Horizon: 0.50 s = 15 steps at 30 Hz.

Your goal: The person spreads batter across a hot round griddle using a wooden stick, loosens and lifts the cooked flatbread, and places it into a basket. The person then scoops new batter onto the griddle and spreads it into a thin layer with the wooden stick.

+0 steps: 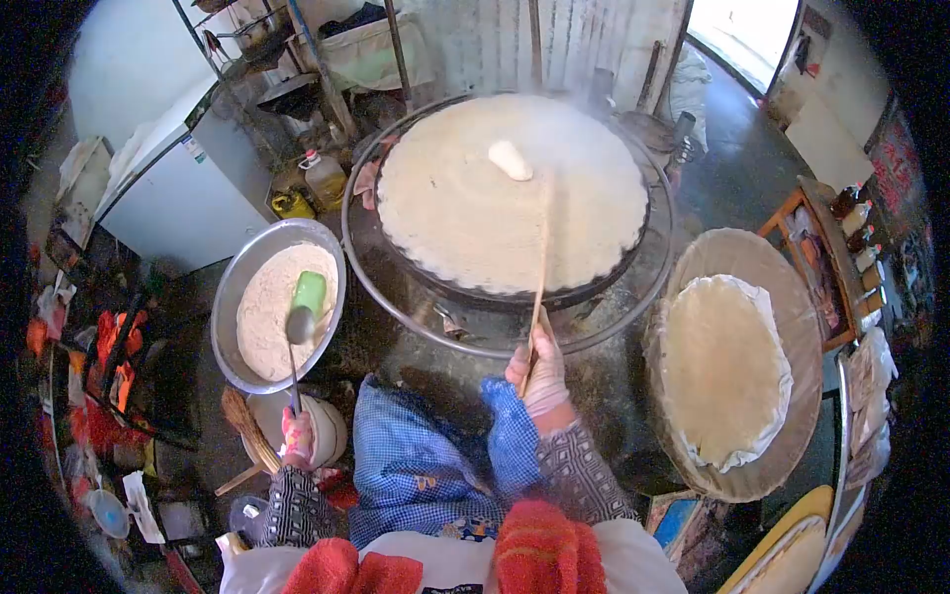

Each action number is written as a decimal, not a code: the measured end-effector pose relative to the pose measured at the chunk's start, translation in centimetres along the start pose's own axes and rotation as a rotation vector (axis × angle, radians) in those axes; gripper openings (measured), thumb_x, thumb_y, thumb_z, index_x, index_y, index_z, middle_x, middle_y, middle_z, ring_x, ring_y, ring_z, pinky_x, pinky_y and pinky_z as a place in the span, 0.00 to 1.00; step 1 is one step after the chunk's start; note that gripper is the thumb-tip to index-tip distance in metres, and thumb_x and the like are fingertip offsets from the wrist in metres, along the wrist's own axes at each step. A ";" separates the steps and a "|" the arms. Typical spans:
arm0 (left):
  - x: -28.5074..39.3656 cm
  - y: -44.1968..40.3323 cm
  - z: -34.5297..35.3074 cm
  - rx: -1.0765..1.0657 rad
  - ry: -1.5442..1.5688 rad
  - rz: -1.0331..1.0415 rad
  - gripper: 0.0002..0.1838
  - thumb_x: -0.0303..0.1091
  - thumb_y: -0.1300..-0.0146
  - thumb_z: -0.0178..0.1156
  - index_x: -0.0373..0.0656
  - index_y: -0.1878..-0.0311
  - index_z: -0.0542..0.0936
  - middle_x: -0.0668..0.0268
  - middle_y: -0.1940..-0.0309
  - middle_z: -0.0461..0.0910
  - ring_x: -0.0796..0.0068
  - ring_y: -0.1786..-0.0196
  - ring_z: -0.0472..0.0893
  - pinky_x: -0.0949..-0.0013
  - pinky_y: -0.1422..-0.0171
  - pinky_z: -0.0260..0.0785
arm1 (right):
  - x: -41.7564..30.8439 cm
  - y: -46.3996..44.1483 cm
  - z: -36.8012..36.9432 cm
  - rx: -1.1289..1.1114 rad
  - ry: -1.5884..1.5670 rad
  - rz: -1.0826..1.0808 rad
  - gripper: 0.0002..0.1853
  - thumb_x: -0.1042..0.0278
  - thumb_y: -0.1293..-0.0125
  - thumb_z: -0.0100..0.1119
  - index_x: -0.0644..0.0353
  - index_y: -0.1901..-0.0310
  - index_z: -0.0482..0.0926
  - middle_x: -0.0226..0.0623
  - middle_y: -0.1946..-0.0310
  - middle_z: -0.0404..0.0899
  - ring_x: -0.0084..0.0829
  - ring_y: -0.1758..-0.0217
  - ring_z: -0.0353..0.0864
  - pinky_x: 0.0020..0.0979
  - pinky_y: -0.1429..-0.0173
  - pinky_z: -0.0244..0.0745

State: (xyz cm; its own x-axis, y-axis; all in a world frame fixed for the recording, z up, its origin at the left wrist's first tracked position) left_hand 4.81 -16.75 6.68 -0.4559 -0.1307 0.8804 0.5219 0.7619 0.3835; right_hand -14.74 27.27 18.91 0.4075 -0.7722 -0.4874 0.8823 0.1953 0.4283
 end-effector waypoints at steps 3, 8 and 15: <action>5.5 5.8 1.3 -0.123 0.339 -0.009 0.16 0.33 0.38 0.55 0.51 0.47 0.66 0.76 0.81 0.63 0.82 0.84 0.63 0.79 0.83 0.54 | 1.3 0.9 0.7 0.100 0.001 -0.060 0.20 0.56 0.32 0.49 0.30 0.38 0.66 0.25 0.88 0.61 0.21 0.90 0.58 0.25 0.87 0.56; 17.2 10.7 7.2 -0.408 0.484 0.095 0.16 0.28 0.41 0.55 0.38 0.50 0.67 0.73 0.76 0.67 0.86 0.79 0.66 0.83 0.80 0.55 | 2.5 -0.3 1.5 0.061 0.219 0.045 0.22 0.60 0.33 0.52 0.33 0.38 0.67 0.26 0.87 0.64 0.21 0.90 0.61 0.27 0.88 0.57; 24.4 10.3 22.9 -0.782 0.343 0.349 0.31 0.27 0.41 0.55 0.40 0.34 0.58 0.69 0.76 0.69 0.82 0.80 0.66 0.74 0.78 0.60 | 1.3 0.6 0.2 -0.005 -0.002 0.191 0.21 0.58 0.33 0.50 0.37 0.38 0.68 0.27 0.87 0.64 0.22 0.90 0.61 0.26 0.88 0.57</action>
State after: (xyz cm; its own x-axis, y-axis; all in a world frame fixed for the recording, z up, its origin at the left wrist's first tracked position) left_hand -17.48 2.41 25.74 -0.0077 -0.2499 0.9683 0.9851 0.1646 0.0503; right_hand -13.75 26.27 18.73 0.5673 -0.7222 -0.3957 0.7900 0.3417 0.5090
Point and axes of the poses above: each hand's wrist, its own y-axis away from the middle knuckle, its own z-axis out of the palm, x = y × z, the point moved 1 cm from there along -y, towards the middle knuckle
